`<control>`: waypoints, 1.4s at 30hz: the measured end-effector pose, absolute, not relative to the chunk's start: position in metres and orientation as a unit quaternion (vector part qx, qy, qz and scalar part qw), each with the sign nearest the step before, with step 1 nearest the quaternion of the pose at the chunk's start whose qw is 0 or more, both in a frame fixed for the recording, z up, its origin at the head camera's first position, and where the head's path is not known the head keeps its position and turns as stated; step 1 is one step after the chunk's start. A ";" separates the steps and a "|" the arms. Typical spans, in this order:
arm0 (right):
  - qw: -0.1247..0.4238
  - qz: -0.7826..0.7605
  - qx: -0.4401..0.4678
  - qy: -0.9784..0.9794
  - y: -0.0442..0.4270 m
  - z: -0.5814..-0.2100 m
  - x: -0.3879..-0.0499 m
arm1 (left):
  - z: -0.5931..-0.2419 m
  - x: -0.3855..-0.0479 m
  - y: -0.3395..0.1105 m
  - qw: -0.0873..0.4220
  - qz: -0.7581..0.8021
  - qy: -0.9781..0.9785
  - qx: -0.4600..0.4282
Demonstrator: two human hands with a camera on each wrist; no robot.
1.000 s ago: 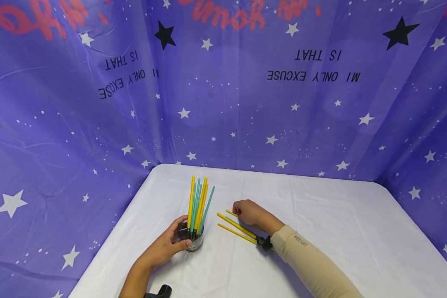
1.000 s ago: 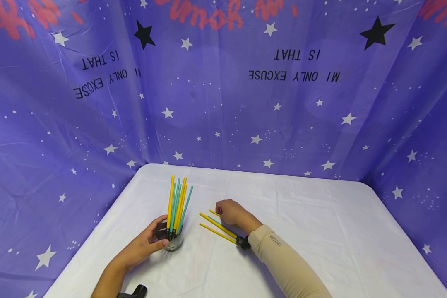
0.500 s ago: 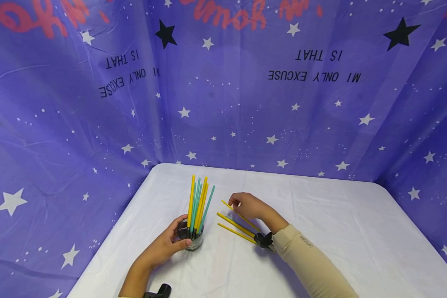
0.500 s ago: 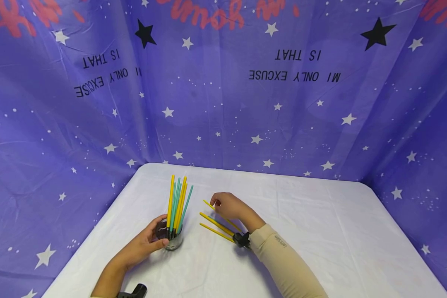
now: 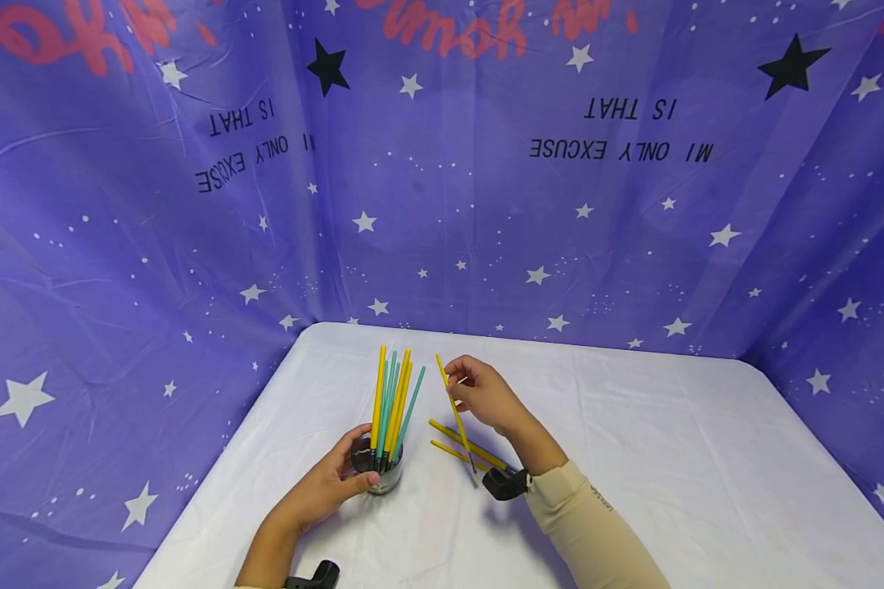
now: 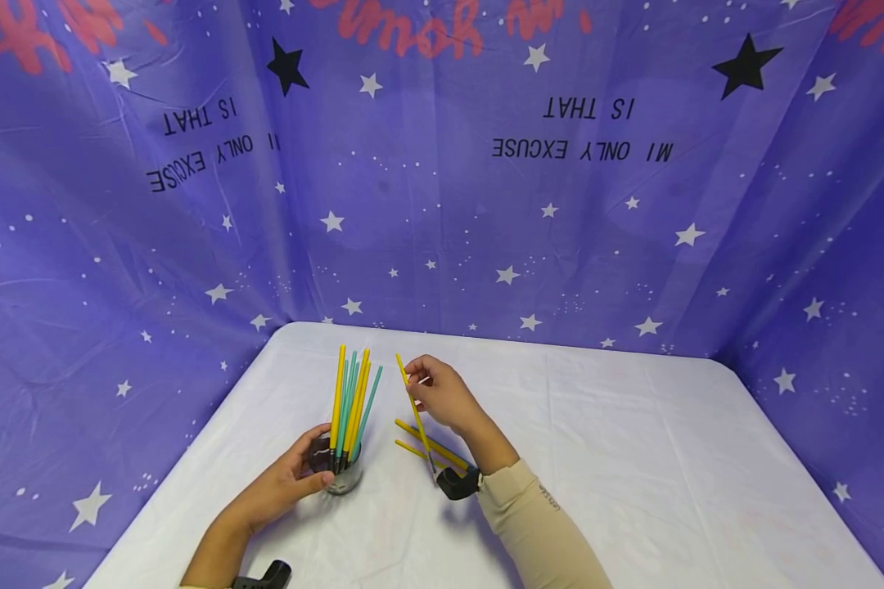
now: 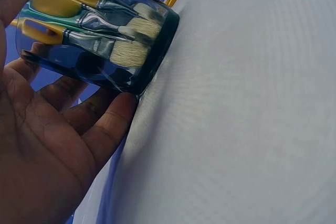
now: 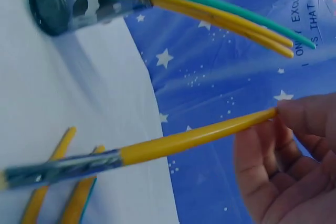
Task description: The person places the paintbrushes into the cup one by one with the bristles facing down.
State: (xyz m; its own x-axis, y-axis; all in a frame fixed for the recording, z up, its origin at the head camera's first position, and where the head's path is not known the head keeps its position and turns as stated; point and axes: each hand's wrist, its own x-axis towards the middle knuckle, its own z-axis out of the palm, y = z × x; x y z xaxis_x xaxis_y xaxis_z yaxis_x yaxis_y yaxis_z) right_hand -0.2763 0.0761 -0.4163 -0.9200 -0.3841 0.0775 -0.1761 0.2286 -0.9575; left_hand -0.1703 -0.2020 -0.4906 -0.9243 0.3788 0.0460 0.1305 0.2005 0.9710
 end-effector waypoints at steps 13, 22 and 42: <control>-0.009 -0.742 -0.164 0.650 0.065 -0.404 -0.260 | -0.493 -0.173 -0.204 0.109 0.614 0.767 0.155; -0.057 -0.814 -0.159 0.555 0.051 -0.393 -0.246 | -0.492 -0.172 -0.204 0.115 0.616 0.764 0.153; -0.009 -0.760 -0.191 0.621 0.020 -0.434 -0.233 | -0.494 -0.173 -0.203 0.101 0.622 0.756 0.175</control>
State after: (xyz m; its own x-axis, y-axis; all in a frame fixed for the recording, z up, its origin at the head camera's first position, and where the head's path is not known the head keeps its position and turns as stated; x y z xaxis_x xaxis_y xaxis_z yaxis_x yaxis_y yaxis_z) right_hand -0.2330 0.0200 -0.4338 -0.9267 -0.2239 0.3019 -0.2512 -0.2285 -0.9406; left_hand -0.1727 -0.2034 -0.4936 -0.9181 0.3909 0.0648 0.1392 0.1650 0.9764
